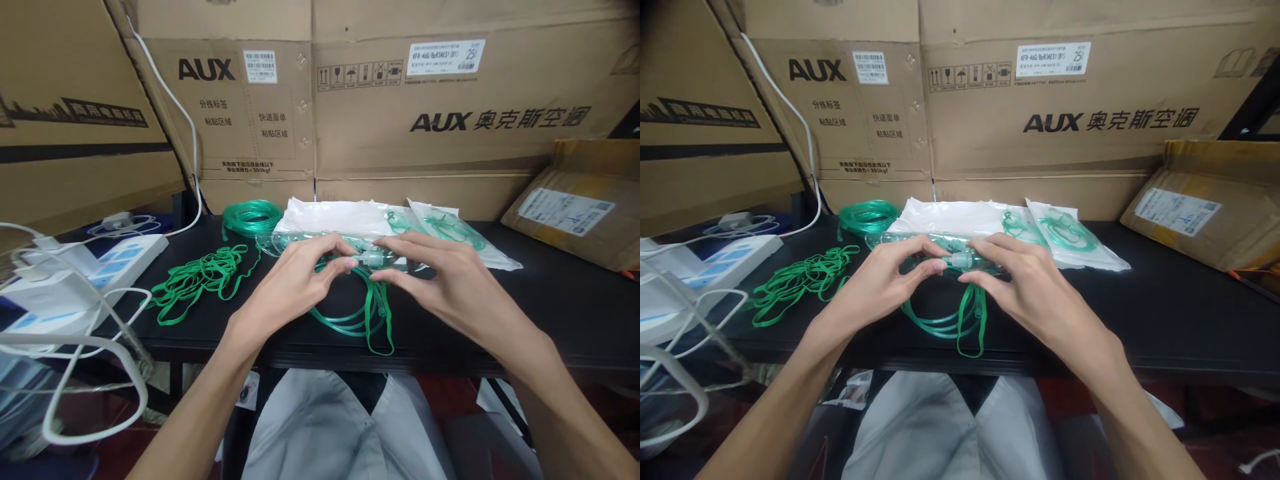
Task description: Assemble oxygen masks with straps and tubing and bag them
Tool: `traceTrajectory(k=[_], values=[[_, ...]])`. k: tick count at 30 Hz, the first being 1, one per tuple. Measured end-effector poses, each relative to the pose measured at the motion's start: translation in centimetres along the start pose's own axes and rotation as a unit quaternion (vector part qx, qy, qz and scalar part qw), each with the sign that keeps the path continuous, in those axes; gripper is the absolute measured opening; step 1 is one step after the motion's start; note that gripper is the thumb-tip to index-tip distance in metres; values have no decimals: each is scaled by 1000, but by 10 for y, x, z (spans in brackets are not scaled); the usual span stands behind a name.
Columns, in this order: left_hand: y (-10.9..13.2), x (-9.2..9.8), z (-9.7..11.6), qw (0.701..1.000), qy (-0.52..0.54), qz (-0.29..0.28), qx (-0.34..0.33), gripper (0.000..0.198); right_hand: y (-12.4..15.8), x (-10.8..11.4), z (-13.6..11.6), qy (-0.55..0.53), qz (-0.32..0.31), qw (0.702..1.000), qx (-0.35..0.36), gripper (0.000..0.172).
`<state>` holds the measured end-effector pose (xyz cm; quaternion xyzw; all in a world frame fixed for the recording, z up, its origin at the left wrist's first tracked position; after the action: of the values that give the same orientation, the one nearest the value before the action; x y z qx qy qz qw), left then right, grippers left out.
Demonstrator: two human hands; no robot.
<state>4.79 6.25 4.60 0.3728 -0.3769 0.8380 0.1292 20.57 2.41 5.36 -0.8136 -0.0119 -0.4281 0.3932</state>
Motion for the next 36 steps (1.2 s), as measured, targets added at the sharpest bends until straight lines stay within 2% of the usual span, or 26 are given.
traceTrajectory(k=[4, 10, 16, 20, 26, 32, 36], values=[[0, -1, 5, 999, -21, 18, -26, 7, -1, 0, 3, -15, -10, 1000, -15, 29], [0, 0, 10, 997, -39, 42, -45, 10, -4, -4, 10, -80, -22, 993, -89, 25], [2, -6, 15, 992, -83, 53, -75, 12, 0, -21, 25, -189, -91, 962, -175, 37], [1, -11, 11, 992, -104, 49, -60, 11, 1, -31, 30, -242, -105, 947, -183, 40], [2, -19, 3, 995, -84, 49, -39, 14, 2, -42, 42, -258, -113, 937, -206, 50], [4, -23, 3, 999, -42, 15, -28, 14, 11, -34, 43, -255, -160, 932, -201, 47], [2, -20, 5, 1000, -17, -2, -23, 15, 11, -28, 40, -255, -163, 936, -179, 40]])
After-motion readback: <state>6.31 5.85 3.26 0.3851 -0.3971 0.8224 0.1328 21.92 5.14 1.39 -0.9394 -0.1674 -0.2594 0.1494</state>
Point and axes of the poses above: each hand's wrist, its own y-axis away from the middle knuckle, its own x-axis out of the back of the hand, z = x × y, the point moved 9 cm from there along -y, towards the middle knuckle, and after that the axes turned 7 degrees about -y, right-handed, at the moved point
